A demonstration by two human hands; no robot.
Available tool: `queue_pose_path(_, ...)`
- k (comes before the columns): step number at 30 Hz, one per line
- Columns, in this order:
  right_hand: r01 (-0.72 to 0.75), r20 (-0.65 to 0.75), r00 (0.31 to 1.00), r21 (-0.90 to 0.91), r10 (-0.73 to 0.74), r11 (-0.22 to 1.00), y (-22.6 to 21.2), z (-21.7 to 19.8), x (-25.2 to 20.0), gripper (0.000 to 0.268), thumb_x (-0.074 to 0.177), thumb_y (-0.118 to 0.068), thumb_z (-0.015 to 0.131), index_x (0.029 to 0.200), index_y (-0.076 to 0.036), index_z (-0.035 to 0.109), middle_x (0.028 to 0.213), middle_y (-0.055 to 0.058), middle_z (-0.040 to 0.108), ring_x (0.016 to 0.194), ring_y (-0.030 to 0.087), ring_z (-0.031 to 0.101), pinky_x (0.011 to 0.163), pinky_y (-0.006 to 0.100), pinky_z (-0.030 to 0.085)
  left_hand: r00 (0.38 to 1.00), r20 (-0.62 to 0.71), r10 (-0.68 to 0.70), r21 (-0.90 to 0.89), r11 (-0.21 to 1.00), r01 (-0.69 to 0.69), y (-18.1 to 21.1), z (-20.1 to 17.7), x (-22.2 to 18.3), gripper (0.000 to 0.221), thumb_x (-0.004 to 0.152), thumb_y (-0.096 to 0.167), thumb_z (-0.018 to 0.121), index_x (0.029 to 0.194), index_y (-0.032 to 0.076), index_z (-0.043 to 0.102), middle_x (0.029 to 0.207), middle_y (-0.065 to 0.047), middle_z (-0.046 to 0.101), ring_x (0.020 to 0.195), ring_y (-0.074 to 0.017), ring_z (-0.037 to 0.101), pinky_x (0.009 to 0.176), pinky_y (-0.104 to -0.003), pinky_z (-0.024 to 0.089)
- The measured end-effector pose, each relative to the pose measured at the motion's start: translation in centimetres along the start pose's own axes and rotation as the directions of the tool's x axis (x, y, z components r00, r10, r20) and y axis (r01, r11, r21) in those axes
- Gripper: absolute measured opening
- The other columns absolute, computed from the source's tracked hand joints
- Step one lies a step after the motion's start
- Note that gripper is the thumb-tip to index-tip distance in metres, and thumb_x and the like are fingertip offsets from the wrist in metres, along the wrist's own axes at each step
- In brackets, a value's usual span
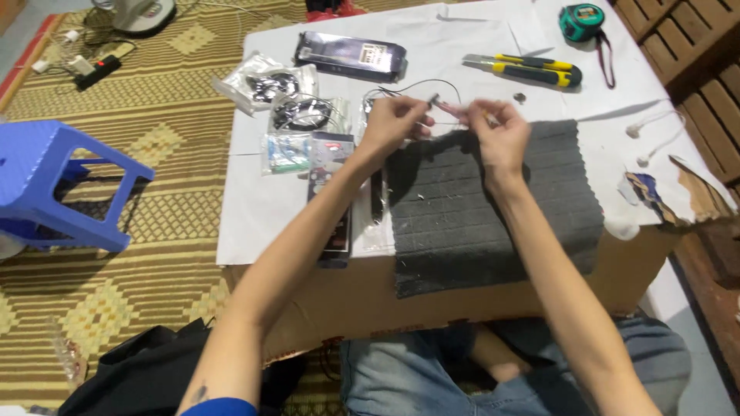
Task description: Assembling small electronic components by applying glue and joining parts together
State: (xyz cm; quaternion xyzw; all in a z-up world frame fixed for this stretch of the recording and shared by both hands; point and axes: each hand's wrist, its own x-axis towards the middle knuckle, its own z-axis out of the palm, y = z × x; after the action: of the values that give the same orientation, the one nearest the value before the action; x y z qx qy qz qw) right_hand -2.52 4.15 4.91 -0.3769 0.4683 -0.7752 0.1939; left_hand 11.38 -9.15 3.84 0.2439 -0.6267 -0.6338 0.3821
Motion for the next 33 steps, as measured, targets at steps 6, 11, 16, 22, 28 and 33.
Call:
queue_pose_path(6, 0.118, 0.041, 0.992, -0.047, -0.116, 0.992, 1.9, -0.4, -0.6, 0.015, 0.095, 0.001, 0.075, 0.101, 0.006, 0.062, 0.091, 0.014, 0.066, 0.079, 0.021, 0.076, 0.072, 0.031, 0.068, 0.999, -0.049, 0.012, 0.388, 0.922, 0.008, -1.0, 1.1, 1.0, 0.023, 0.082, 0.029, 0.078, 0.095, 0.009, 0.08, 0.067, -0.006, 0.078, 0.054, -0.0148, 0.076, 0.044, -0.025, 0.062)
queue_pose_path(11, 0.185, 0.004, 0.983, -0.084, -0.186, 0.979, 2.0, -1.0, -0.2, 0.011, 0.104, -0.001, 0.062, 0.105, 0.002, 0.052, 0.091, 0.016, 0.067, 0.077, 0.026, 0.076, 0.065, 0.034, 0.068, 0.998, 0.028, 0.047, 0.383, 0.922, -0.054, -0.4, 0.5, 0.6, 0.018, 0.082, 0.019, 0.073, 0.09, 0.004, 0.079, 0.064, -0.01, 0.076, 0.053, -0.0165, 0.074, 0.048, -0.026, 0.062)
queue_pose_path(16, 0.161, 0.009, 0.987, -0.099, -0.161, 0.982, 1.6, -1.1, 0.1, 0.018, 0.11, -0.017, 0.054, 0.113, -0.004, 0.043, 0.088, 0.015, 0.069, 0.07, 0.024, 0.075, 0.056, 0.027, 0.064, 0.962, 0.08, 0.262, 0.327, 0.905, -0.274, 0.8, -0.8, 2.2, 0.021, 0.096, 0.02, 0.066, 0.101, 0.001, 0.073, 0.077, -0.015, 0.078, 0.065, -0.0216, 0.078, 0.053, -0.029, 0.063)
queue_pose_path(22, 0.209, 0.203, 0.965, -0.229, -0.163, 0.951, -3.2, 0.9, -2.0, 0.021, 0.114, -0.028, 0.032, 0.12, -0.009, 0.03, 0.09, 0.014, 0.071, 0.08, 0.025, 0.077, 0.058, 0.03, 0.065, 0.881, -0.229, 0.413, 0.595, 0.776, -0.21, 8.5, -3.5, 2.9, 0.039, 0.095, 0.045, 0.057, 0.099, 0.008, 0.07, 0.093, -0.019, 0.078, 0.097, -0.0422, 0.075, 0.084, -0.055, 0.057)
queue_pose_path(28, 0.247, 0.458, 0.889, -0.43, -0.026, 0.868, -3.2, 1.8, -4.3, 0.011, 0.113, -0.012, 0.036, 0.112, -0.001, 0.036, 0.106, 0.034, 0.067, 0.098, 0.043, 0.069, 0.083, 0.054, 0.057, 0.956, 0.038, 0.291, 0.639, 0.728, -0.247, 10.6, -2.9, 1.5, 0.027, 0.095, 0.03, 0.057, 0.102, 0.007, 0.067, 0.097, -0.017, 0.077, 0.098, -0.0357, 0.075, 0.085, -0.047, 0.06)
queue_pose_path(33, 0.508, 0.565, 0.819, -0.635, -0.098, 0.582, -2.3, 2.3, -1.2, 0.018, 0.105, -0.013, 0.064, 0.108, -0.009, 0.047, 0.095, 0.012, 0.074, 0.098, 0.035, 0.071, 0.094, 0.057, 0.042, 0.954, 0.257, 0.156, 0.666, 0.687, -0.291, 11.2, -2.9, -0.2, 0.017, 0.095, 0.018, 0.058, 0.105, 0.005, 0.064, 0.101, -0.015, 0.076, 0.098, -0.0302, 0.075, 0.085, -0.04, 0.063)
